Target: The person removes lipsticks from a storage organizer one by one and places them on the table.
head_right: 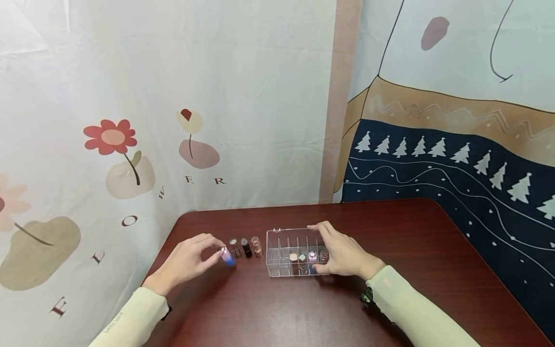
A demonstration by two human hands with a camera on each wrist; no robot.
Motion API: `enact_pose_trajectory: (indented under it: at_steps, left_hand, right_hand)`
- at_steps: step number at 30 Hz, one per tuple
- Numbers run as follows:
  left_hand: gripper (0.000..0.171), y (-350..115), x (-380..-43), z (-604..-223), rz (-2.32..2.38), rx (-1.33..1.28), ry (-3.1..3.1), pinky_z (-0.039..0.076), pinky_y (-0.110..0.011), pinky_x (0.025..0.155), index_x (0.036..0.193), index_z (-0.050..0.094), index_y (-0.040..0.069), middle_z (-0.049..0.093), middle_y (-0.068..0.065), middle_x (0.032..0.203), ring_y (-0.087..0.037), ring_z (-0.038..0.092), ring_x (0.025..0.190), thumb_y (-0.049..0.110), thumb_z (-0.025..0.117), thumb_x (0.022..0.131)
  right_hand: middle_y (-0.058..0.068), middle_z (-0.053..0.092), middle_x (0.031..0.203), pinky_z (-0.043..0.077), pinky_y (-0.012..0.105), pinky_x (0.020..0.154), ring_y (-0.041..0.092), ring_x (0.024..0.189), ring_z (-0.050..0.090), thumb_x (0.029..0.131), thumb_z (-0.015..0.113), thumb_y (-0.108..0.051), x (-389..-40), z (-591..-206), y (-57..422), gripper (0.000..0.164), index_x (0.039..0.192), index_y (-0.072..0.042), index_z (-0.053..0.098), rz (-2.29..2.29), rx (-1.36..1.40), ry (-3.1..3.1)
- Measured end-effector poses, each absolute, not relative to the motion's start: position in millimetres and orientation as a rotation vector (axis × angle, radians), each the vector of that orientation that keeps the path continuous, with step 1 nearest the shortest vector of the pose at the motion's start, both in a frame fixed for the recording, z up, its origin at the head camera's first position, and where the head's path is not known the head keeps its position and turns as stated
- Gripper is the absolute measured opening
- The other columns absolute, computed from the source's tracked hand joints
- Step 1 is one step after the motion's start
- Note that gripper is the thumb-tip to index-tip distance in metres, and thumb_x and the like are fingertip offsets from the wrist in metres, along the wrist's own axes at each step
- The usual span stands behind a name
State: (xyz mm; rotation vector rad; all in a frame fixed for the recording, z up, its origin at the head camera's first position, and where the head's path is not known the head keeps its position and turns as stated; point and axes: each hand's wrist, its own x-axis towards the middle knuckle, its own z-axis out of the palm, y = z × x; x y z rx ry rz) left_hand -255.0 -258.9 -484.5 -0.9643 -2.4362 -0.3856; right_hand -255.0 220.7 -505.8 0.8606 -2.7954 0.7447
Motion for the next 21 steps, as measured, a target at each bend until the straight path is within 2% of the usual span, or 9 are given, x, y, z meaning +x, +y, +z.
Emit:
enact_pose_trajectory:
  at_steps: [8,12,21]
  left_hand:
    - [0.010,-268,-262,-489,-0.402,-0.881,-2.504,0.067,-0.033,0.078,0.110,0.084,0.027,0.079,0.016,0.103,-0.004,0.077,0.091,0.025,0.089,0.102]
    - [0.012,-271,-266,-491,-0.417,-0.829,-2.540,0.066,-0.033,0.077,0.110,0.083,0.029,0.078,0.017,0.102,-0.005,0.079,0.090,0.027,0.091,0.102]
    - [0.011,-275,-276,-497,-0.392,-0.767,-2.594,0.066,-0.032,0.076,0.112,0.083,0.027,0.079,0.016,0.103,-0.004,0.079,0.090,0.026,0.090,0.103]
  right_hand:
    - [0.004,0.060,0.159,0.059,0.032,0.077,0.014,0.106,0.073,0.080,0.104,-0.036,-255,-506,221,0.106,0.169,-0.023,0.048,0.748,0.854,-2.800]
    - [0.006,0.060,0.159,0.062,0.033,0.080,0.015,0.109,0.074,0.081,0.104,-0.035,-255,-506,221,0.106,0.170,-0.022,0.047,0.757,0.866,-2.802]
    - [0.003,0.060,0.159,0.064,0.037,0.083,0.018,0.114,0.077,0.080,0.103,-0.035,-256,-507,221,0.106,0.170,-0.022,0.048,0.730,0.874,-2.788]
